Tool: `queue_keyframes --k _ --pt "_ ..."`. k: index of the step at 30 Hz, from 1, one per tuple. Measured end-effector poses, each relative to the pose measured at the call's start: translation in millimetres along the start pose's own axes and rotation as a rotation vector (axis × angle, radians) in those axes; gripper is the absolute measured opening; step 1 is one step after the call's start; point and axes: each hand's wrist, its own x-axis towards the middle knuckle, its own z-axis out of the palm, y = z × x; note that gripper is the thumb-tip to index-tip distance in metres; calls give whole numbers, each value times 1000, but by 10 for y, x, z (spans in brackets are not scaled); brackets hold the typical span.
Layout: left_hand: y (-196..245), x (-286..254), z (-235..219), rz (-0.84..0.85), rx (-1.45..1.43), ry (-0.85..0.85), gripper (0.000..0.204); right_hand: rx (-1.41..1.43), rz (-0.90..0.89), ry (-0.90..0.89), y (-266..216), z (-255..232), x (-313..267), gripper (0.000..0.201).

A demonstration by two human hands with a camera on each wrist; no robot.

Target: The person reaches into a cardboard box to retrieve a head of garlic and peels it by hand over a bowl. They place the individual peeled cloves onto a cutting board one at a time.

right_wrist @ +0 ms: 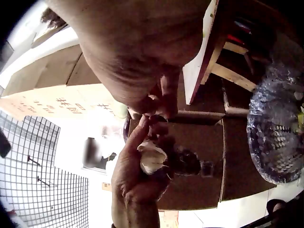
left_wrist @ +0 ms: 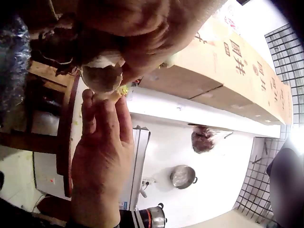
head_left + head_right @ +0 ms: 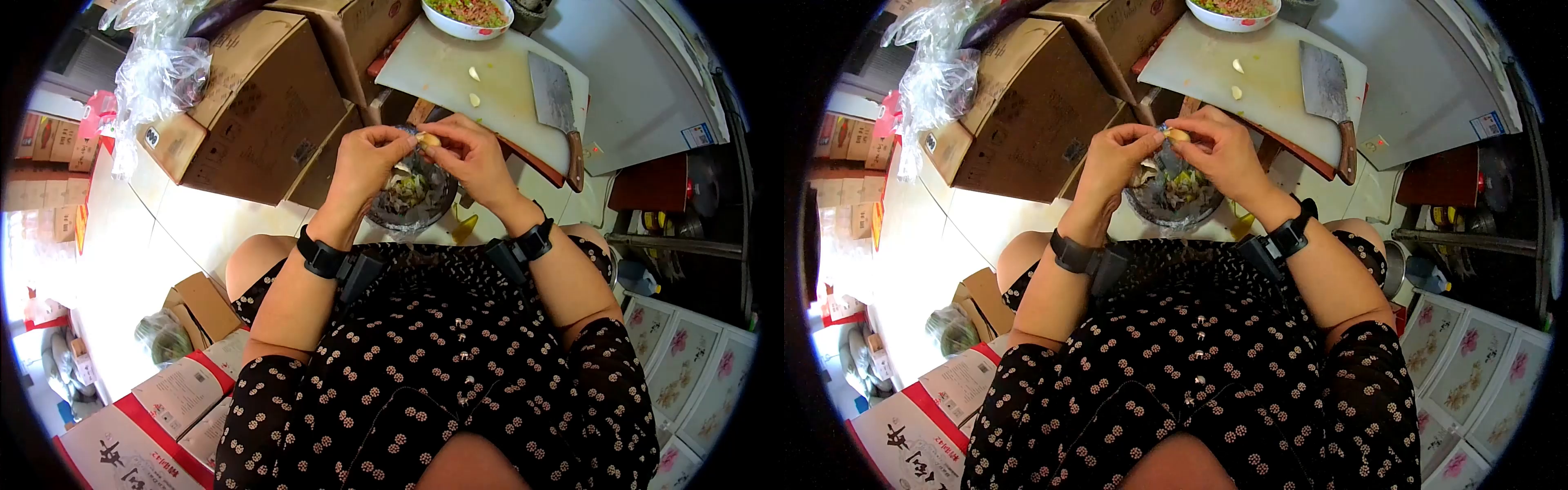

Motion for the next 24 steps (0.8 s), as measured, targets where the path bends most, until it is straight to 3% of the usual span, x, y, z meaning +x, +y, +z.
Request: queue_keyframes --k 2,5,8,11,14,17,18,22,24 --pt "-6 -6 -3 -8 -4 4 16 -117 -38 16 -34 1 -12 29" --pt "36 -23 -3 -3 13 2 14 -383 -241 47 -39 15 -35 29" --pt "58 -61 10 -6 40 39 9 -436 -342 89 -74 85 -48 29" --pt "58 -71 38 10 75 89 5 -442 -322 79 -123 116 -54 27" --pt "70 -71 61 1 -28 92 4 -158 -63 61 -141 100 -30 26" --pt "66 -12 44 -51 -192 58 5 650 240 61 7 83 46 27" --pt "59 -10 26 -69 -218 40 5 743 248 75 45 40 56 29" --pt "-4 -4 -24 -120 -248 10 6 787 333 149 107 -120 94 30" --pt "-11 -6 -27 -59 -171 29 6 738 296 145 102 -137 104 29"
